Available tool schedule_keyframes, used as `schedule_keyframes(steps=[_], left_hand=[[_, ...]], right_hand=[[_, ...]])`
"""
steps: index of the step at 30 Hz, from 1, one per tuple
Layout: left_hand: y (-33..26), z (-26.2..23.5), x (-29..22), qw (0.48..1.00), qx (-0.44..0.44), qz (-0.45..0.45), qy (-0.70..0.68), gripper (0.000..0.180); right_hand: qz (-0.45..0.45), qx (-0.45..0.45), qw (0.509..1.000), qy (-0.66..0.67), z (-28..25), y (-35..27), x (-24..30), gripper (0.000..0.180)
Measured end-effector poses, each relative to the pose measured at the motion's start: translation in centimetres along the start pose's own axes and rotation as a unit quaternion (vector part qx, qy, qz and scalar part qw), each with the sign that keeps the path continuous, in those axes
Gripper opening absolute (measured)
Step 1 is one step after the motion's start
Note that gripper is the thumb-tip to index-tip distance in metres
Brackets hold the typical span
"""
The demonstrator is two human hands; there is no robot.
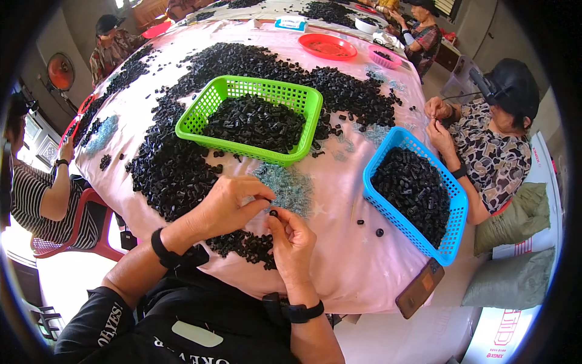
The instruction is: Sorting and inspecting small black shoe components into different containers at a production table.
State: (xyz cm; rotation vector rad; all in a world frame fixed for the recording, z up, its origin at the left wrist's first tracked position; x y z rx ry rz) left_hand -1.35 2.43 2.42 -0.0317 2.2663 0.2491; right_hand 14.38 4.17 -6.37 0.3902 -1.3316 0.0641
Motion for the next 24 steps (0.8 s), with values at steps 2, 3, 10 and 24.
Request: schedule_keyframes(steps=[2, 3, 10, 24], left_hand=[[-0.3, 0.6, -0.4, 1.0, 0.005, -0.008, -0.009, 0.013], [-0.3, 0.9, -0.2, 1.0, -0.009, 0.013, -0.006, 0.013], [-0.4, 1.5, -0.4, 0.998, -0.039, 0.049, 0.01, 0.009], [-0.3, 1.2, -0.1, 0.996, 0.006, 0.089, 0.03, 0.01]], right_hand=[[0.006, -0.007, 0.999, 0.043, 0.1, -0.1, 0.0, 0.017], [0.005, -0.008, 0.999, 0.043, 0.0, 0.0, 0.1, 0.017], [0.022, 0.007, 0.999, 0.048, 0.2, 0.0, 0.8, 0.016], [0.024, 0.015, 0.999, 0.046, 0.2, 0.1, 0.7, 0.016]])
Point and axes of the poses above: each hand's wrist, its own y-axis towards the middle knuckle, its own z-axis out of the palm, x = y × z, the point moved 2 cm from there along y, towards the middle knuckle, and after that the axes turned 11 degrees about -z, right-handed, at the moved point
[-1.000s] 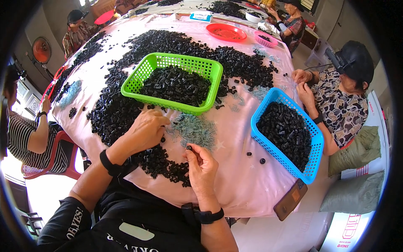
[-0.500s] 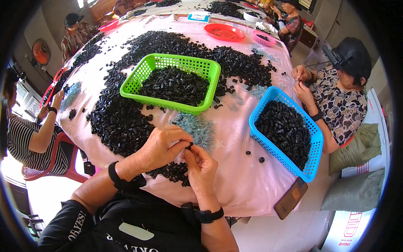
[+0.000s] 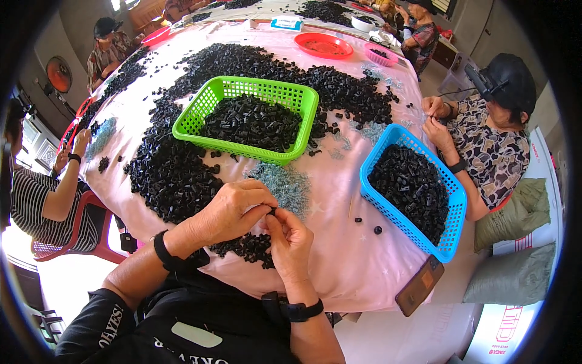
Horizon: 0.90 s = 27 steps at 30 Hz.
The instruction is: Sorting and inspecting small black shoe components into different containers at a production table.
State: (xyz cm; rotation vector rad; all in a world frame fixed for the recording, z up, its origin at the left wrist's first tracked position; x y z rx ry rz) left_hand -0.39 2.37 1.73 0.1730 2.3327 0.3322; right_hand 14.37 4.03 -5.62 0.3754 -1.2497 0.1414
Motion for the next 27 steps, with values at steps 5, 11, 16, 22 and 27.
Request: schedule_keyframes(steps=[5, 11, 16, 22, 27], left_hand=[[-0.04, 0.06, -0.04, 1.0, 0.001, 0.009, -0.008, 0.009], [0.12, -0.17, -0.21, 1.0, 0.004, 0.022, -0.016, 0.009], [0.0, 0.04, -0.33, 0.999, 0.0, 0.025, -0.031, 0.007], [0.08, -0.12, -0.34, 0.999, -0.002, 0.002, -0.047, 0.007], [-0.08, -0.33, -0.25, 0.998, 0.001, -0.047, -0.049, 0.007]], right_hand=[[0.007, 0.002, 1.0, 0.001, -0.16, 0.02, 0.16, 0.016], [0.008, 0.001, 1.0, 0.015, -0.21, 0.05, 0.23, 0.017], [-0.003, 0.002, 1.0, 0.012, -0.46, 0.07, 0.27, 0.018], [-0.004, -0.004, 1.0, 0.012, -0.4, 0.0, 0.3, 0.017], [-0.013, -0.003, 1.0, 0.012, -0.22, -0.09, -0.19, 0.017]])
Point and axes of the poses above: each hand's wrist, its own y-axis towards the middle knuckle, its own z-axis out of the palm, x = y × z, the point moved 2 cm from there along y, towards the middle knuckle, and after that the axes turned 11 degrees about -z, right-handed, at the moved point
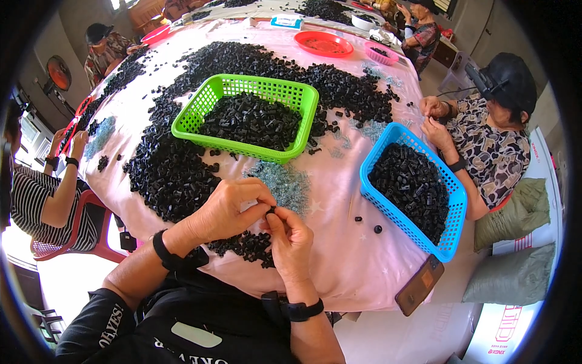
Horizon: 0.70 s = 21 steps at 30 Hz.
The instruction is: Sorting and inspecting small black shoe components into different containers at a production table.
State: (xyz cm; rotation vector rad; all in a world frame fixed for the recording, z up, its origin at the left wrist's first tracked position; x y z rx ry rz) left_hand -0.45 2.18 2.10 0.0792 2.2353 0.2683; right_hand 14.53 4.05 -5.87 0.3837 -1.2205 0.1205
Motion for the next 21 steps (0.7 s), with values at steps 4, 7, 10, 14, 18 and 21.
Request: schedule_keyframes(steps=[4, 7, 10, 14, 18, 21], left_hand=[[-0.01, 0.02, 0.17, 1.0, -0.012, 0.003, 0.008, 0.007], [-0.05, 0.39, 0.22, 0.999, -0.022, 0.036, 0.01, 0.008], [-0.08, 0.53, -0.11, 0.998, -0.026, 0.061, 0.02, 0.008], [-0.23, 0.68, -0.01, 0.998, -0.022, 0.06, 0.02, 0.008], [-0.4, 0.79, -0.1, 0.997, -0.026, 0.059, 0.03, 0.01], [-0.46, 0.51, 0.08, 0.999, 0.003, 0.046, 0.029, 0.017]], right_hand=[[0.015, 0.0, 1.0, -0.024, -0.04, 0.02, 0.4, 0.018], [0.028, 0.0, 1.0, -0.014, -0.07, 0.06, 0.3, 0.018], [0.016, -0.003, 1.0, -0.004, -0.08, 0.06, 0.41, 0.018], [0.011, -0.002, 1.0, 0.021, -0.1, 0.08, 0.12, 0.018], [0.007, -0.009, 1.0, 0.023, -0.04, 0.07, 0.46, 0.017], [0.019, -0.019, 0.999, 0.044, -0.1, 0.07, 0.38, 0.017]])
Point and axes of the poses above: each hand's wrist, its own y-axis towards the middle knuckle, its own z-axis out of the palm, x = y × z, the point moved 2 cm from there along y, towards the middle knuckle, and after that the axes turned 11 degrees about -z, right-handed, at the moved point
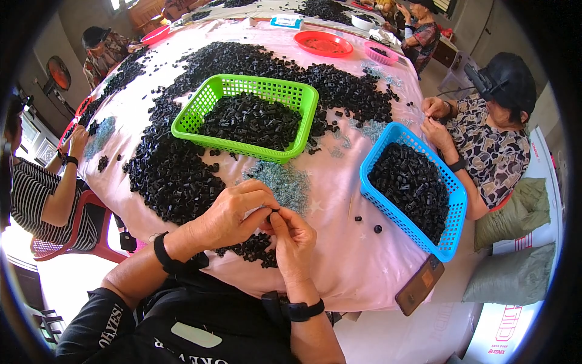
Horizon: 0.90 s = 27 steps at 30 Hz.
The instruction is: Sorting and inspecting small black shoe components into different containers at a production table.
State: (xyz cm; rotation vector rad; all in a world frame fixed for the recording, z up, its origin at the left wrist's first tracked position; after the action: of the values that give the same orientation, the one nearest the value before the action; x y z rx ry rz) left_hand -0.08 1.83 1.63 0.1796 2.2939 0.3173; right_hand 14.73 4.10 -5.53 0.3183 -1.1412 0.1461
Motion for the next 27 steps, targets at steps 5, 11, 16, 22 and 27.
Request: schedule_keyframes(steps=[5, 11, 16, 22, 27], left_hand=[[0.3, -0.5, -1.2, 0.999, 0.005, 0.025, 0.021, 0.035], [-0.3, 0.4, -0.5, 0.99, 0.023, 0.065, 0.119, 0.046], [0.1, 0.0, -0.8, 0.989, 0.0, 0.071, 0.129, 0.045], [-0.3, 0.7, -0.4, 0.989, -0.002, 0.089, 0.122, 0.045], [-0.5, 1.0, -0.3, 0.986, -0.004, 0.097, 0.136, 0.046]], right_hand=[[0.002, -0.028, 0.999, 0.027, -0.4, -0.1, -0.2, 0.017], [-0.014, -0.002, 1.0, 0.004, -0.2, 0.1, -0.2, 0.018], [-0.008, -0.01, 1.0, -0.001, -0.6, 0.0, -0.4, 0.02], [-0.007, -0.006, 1.0, -0.01, -0.5, -0.1, -0.5, 0.022], [-0.011, -0.003, 1.0, -0.012, -0.6, -0.1, -0.6, 0.023]])
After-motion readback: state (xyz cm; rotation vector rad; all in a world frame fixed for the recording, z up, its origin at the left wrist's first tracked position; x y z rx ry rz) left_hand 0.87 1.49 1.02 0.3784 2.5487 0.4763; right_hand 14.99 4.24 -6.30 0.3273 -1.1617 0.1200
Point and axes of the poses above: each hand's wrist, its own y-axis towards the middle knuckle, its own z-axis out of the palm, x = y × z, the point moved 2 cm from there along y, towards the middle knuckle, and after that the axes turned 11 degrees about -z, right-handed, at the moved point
